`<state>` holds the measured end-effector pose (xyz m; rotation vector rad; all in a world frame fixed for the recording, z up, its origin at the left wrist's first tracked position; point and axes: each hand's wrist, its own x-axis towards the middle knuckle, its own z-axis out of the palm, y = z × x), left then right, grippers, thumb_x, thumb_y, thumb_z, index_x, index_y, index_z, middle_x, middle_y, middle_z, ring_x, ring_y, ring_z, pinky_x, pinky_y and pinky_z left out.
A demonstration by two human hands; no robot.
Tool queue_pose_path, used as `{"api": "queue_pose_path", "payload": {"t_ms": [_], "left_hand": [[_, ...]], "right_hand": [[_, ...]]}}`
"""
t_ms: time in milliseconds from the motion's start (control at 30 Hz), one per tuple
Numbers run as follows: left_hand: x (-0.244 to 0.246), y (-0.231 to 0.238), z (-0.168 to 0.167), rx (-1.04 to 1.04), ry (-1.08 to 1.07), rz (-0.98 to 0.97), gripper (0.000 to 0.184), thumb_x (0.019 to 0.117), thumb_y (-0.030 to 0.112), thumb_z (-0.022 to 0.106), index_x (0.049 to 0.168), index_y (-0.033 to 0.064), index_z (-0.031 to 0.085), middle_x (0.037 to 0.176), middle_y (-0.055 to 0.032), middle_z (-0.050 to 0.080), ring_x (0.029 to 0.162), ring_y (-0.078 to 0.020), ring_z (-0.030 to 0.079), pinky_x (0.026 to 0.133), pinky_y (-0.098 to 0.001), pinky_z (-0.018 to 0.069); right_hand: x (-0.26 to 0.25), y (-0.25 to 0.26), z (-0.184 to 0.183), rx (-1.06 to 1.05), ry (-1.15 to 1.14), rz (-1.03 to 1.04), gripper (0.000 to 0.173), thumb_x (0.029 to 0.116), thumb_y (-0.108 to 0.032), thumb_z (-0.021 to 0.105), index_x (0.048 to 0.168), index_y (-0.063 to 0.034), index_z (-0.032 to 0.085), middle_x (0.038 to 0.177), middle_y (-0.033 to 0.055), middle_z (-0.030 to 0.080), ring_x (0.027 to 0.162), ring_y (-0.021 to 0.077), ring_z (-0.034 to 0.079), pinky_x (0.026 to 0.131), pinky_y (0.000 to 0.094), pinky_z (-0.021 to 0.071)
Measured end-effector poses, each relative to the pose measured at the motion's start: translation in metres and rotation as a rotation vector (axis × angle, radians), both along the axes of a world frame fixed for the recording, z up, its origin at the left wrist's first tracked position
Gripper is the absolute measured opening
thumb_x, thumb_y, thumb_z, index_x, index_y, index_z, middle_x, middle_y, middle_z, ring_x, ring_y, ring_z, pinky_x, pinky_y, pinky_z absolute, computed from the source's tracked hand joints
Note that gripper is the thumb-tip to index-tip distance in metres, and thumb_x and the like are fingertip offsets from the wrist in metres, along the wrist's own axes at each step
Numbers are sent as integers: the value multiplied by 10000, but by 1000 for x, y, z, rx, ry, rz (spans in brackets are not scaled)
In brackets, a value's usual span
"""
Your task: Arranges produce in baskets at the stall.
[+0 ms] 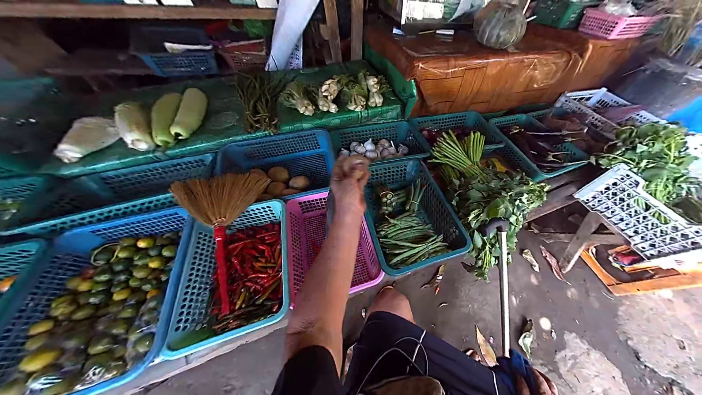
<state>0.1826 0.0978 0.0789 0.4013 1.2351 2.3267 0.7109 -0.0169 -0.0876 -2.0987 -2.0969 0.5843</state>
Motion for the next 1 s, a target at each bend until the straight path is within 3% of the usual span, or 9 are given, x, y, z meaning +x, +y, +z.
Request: {"api": "queue_pose_path", "payload": {"t_ms": [100, 200, 300, 367, 533, 633, 800, 933, 1000], "left_hand": [[-54, -5, -15, -127, 40, 206, 660, 987, 36, 625, 1559, 31, 294, 1435, -184, 511, 1211, -247, 589, 976, -415, 541], [-84, -11, -28, -249, 54, 235, 739, 982, 62, 623, 1599, 43, 216, 1544, -192, 412, 1349, -256, 487, 1068, -416, 468], [-91, -22, -33, -267, 149, 210, 537, 995, 76, 603, 1483, -10, 398, 1438, -172, 479, 1271, -206, 504, 1057, -353, 448], [-87, -27, -35, -294, 208, 142, 577, 998, 100, 611, 1518, -17, 390, 1526, -190, 446, 1343, -209, 497, 1099, -363, 441], [-35, -43, -13, -397, 301, -133, 452, 1000, 116, 569, 1443, 87, 489, 1406, -94, 539, 1171, -170, 611, 951, -375, 544], [5, -64, -9, -394, 447, -308, 405, 1020, 119, 545, 1421, 68, 511, 1368, -95, 594, 1108, -173, 675, 909, -351, 586], [74, -103, -38, -263, 547, -492, 357, 993, 153, 558, 1294, -36, 584, 1238, -115, 679, 1031, -216, 709, 918, -391, 601], [108, -126, -76, -129, 592, -663, 269, 1008, 170, 582, 1236, 60, 670, 1204, -36, 725, 1054, -196, 720, 939, -378, 604], [119, -131, -88, -102, 657, -637, 241, 1009, 130, 575, 1213, 62, 684, 1166, 9, 737, 1066, -136, 706, 956, -321, 582]], "right_hand": [[0, 2, -1, -2, -6, 24, 491, 1011, -381, 530, 1340, -40, 656, 1410, 216, 605, 1341, 391, 548, 1114, 593, 399], [-1, 1, 2, 2, 8, 24, 484, 1008, -363, 544, 1324, -15, 659, 1393, 240, 608, 1328, 417, 551, 1116, 605, 393], [-1, 3, -2, 5, -3, 33, 482, 1006, -365, 541, 1323, -23, 663, 1394, 242, 607, 1324, 433, 550, 1108, 612, 400], [-1, 3, -4, 29, -15, 34, 473, 1002, -363, 547, 1312, -29, 672, 1378, 234, 620, 1305, 431, 567, 1091, 631, 411], [0, 3, -13, 51, -54, -18, 435, 991, -394, 534, 1268, -113, 717, 1338, 148, 669, 1273, 356, 606, 1069, 604, 444], [1, 2, -12, 10, -41, -42, 435, 999, -406, 522, 1289, -140, 706, 1363, 122, 658, 1302, 331, 588, 1090, 569, 436], [3, 2, -11, -59, -15, -42, 465, 1011, -440, 495, 1331, -155, 675, 1405, 113, 629, 1334, 307, 562, 1115, 553, 414], [5, 2, -7, -97, 28, -56, 478, 1015, -461, 488, 1351, -167, 659, 1433, 99, 609, 1355, 297, 543, 1119, 556, 405], [7, 2, -6, -104, 52, -57, 483, 1012, -463, 491, 1356, -166, 654, 1435, 102, 606, 1357, 300, 541, 1113, 561, 409]]}}
